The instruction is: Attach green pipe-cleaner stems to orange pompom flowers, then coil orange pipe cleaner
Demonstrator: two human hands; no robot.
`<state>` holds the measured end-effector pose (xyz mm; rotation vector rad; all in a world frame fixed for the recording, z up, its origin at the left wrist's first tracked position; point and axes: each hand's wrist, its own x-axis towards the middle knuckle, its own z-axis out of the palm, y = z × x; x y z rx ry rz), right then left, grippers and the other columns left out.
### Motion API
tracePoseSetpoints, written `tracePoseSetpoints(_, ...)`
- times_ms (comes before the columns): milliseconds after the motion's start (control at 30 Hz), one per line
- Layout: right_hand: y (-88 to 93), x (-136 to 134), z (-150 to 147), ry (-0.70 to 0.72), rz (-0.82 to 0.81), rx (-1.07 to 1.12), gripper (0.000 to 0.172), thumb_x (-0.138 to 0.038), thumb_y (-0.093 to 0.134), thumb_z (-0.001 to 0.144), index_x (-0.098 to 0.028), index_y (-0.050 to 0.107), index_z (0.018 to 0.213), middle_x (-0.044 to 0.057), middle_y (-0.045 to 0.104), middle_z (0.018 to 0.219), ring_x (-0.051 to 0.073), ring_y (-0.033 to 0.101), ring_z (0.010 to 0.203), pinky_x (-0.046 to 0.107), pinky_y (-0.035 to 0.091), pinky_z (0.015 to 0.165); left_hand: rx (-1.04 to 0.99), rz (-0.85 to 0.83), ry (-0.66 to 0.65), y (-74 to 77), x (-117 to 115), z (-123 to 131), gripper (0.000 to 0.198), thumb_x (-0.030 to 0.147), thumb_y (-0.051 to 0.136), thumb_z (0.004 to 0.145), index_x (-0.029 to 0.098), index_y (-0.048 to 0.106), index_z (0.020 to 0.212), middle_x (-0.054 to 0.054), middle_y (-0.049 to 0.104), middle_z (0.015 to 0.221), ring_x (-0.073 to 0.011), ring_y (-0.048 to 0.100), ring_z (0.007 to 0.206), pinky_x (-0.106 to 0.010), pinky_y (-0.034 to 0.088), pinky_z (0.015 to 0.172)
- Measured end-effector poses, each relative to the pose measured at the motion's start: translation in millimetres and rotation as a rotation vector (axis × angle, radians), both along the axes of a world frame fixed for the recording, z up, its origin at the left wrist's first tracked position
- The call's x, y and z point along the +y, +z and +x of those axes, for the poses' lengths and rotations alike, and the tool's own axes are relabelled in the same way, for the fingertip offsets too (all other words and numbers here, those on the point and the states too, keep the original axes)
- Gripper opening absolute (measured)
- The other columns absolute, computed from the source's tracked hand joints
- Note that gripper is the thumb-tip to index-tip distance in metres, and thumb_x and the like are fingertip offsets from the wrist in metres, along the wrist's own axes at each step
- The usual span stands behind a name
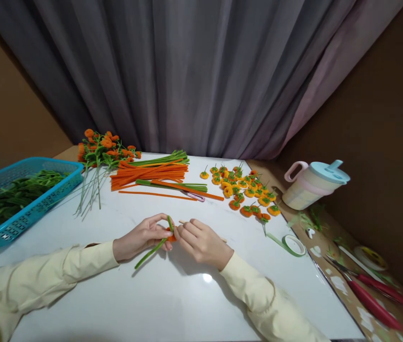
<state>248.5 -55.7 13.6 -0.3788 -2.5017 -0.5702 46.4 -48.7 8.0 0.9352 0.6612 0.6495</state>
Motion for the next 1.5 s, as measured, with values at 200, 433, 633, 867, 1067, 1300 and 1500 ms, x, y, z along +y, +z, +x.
tracePoseSetpoints(200,-1.5,1.0,0.6,-0.017,-0.072,0.065,0.023,-0.006,0.035,0.092,-0.002,0.053,0.106,0.016,0.064,0.088,0.019,0.055,0.077,0.034,0.047,0.065,-0.003,0.012,-0.038,0.0,2.1,-2.3,0.036,0.024,0.070,0.071,0.017,0.044,0.095,-0.003,0.068,0.060,-0.0152,0.066,0.056,-0.024,0.050,0.060)
tracePoseSetpoints(433,-0.7,1.7,-0.8,0.006,-0.048,0.074,0.020,-0.004,0.038,0.090,-0.002,0.054,0.102,0.015,0.064,0.084,0.019,0.056,0.075,0.034,0.047,0.064,0.017,0.028,-0.047,1.3,0.2,-1.3,0.028,0.025,0.070,0.071,0.015,0.049,0.086,-0.004,0.068,0.060,-0.0153,0.066,0.056,-0.024,0.049,0.059)
tracePoseSetpoints(633,-0.5,0.7,-2.6,0.003,-0.010,0.006,0.021,-0.004,0.035,0.091,-0.007,0.055,0.096,0.012,0.063,0.085,0.018,0.056,0.078,0.032,0.045,0.066,0.097,0.119,-0.017,6.8,-3.7,0.1,0.029,0.032,0.070,0.070,0.015,0.049,0.083,-0.005,0.068,0.059,-0.0179,0.066,0.055,-0.026,0.049,0.056)
tracePoseSetpoints(867,13.2,-9.6,-15.3,-0.109,-0.023,-0.070,0.029,-0.007,0.033,0.092,-0.011,0.056,0.074,0.007,0.053,0.068,0.017,0.046,0.065,0.031,0.037,0.059,0.221,0.320,0.078,10.5,-11.3,1.2,0.019,0.027,0.064,0.074,0.016,0.050,0.081,-0.002,0.067,0.067,-0.0172,0.066,0.068,-0.027,0.051,0.065)
tracePoseSetpoints(1067,20.3,-16.5,-32.1,-0.320,-0.152,0.001,0.032,0.000,0.030,0.086,-0.014,0.052,0.066,0.005,0.046,0.065,0.018,0.037,0.061,0.030,0.030,0.056,0.432,0.669,0.147,4.9,-16.0,-0.5,0.006,0.024,0.054,0.079,0.020,0.052,0.084,0.000,0.064,0.080,-0.0138,0.063,0.075,-0.020,0.047,0.067)
tracePoseSetpoints(1300,27.6,-18.3,-32.5,-0.274,-0.036,0.009,0.029,-0.002,0.032,0.088,-0.010,0.055,0.073,0.007,0.049,0.065,0.018,0.040,0.059,0.031,0.031,0.054,0.054,0.113,0.016,17.3,0.1,-5.1,0.035,0.019,0.064,0.069,0.018,0.047,0.100,0.002,0.060,0.066,-0.0150,0.060,0.063,-0.030,0.049,0.067)
tracePoseSetpoints(1500,23.2,-10.8,-15.4,-0.085,0.084,0.069,0.026,-0.004,0.032,0.089,0.000,0.056,0.096,0.019,0.061,0.085,0.023,0.053,0.073,0.036,0.042,0.061,-0.228,-0.289,-0.273,13.5,19.1,-6.7,0.036,0.040,0.060,0.077,0.011,0.058,0.099,-0.007,0.060,0.081,-0.0197,0.062,0.077,-0.032,0.050,0.069)
